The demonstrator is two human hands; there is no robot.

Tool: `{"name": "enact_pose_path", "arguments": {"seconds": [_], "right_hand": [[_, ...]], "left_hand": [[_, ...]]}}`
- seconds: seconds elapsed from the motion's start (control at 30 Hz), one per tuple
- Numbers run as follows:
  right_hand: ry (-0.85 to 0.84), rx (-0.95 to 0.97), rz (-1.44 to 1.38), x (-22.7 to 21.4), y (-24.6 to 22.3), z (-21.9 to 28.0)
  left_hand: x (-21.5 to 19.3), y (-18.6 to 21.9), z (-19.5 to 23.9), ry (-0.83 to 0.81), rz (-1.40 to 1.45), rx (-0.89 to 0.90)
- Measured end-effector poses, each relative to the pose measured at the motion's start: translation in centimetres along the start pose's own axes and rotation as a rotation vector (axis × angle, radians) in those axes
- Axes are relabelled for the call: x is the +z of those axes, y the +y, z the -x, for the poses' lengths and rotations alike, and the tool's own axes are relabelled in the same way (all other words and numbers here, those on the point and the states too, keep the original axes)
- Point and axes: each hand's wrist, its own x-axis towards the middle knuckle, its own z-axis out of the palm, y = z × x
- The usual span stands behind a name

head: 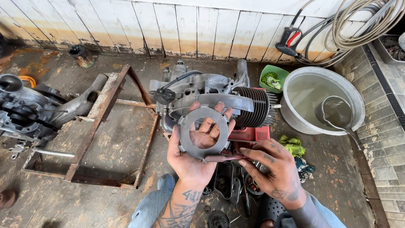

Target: Cleaning a clutch plate with a brush and assembling motorcycle engine components

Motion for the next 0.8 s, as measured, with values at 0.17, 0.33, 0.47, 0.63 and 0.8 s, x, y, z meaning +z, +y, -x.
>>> {"name": "enact_pose_path", "arguments": {"seconds": [0.17, 0.33, 0.47, 0.63, 0.8], "right_hand": [[0.091, 0.136, 0.028, -1.2, 0.2, -0.6], [0.001, -0.070, -0.035, -0.5, -3.0, -0.8], [0.047, 0.045, 0.012, -0.7, -0.4, -0.6], [0.012, -0.101, -0.052, -0.1, -3.0, -0.8], [0.044, 0.043, -0.031, -0.1, -1.0, -0.8]], "left_hand": [[0.2, -0.1, 0.2, -0.022, -0.053, 0.053], [0.4, 0.2, 0.3, -0.019, -0.021, 0.006], [0.4, 0.2, 0.5, -0.016, -0.014, -0.013], [0.8, 0.2, 0.6, -0.021, -0.120, 0.095], [0.4, 0.5, 0.9, -0.028, -0.137, 0.091]]}}
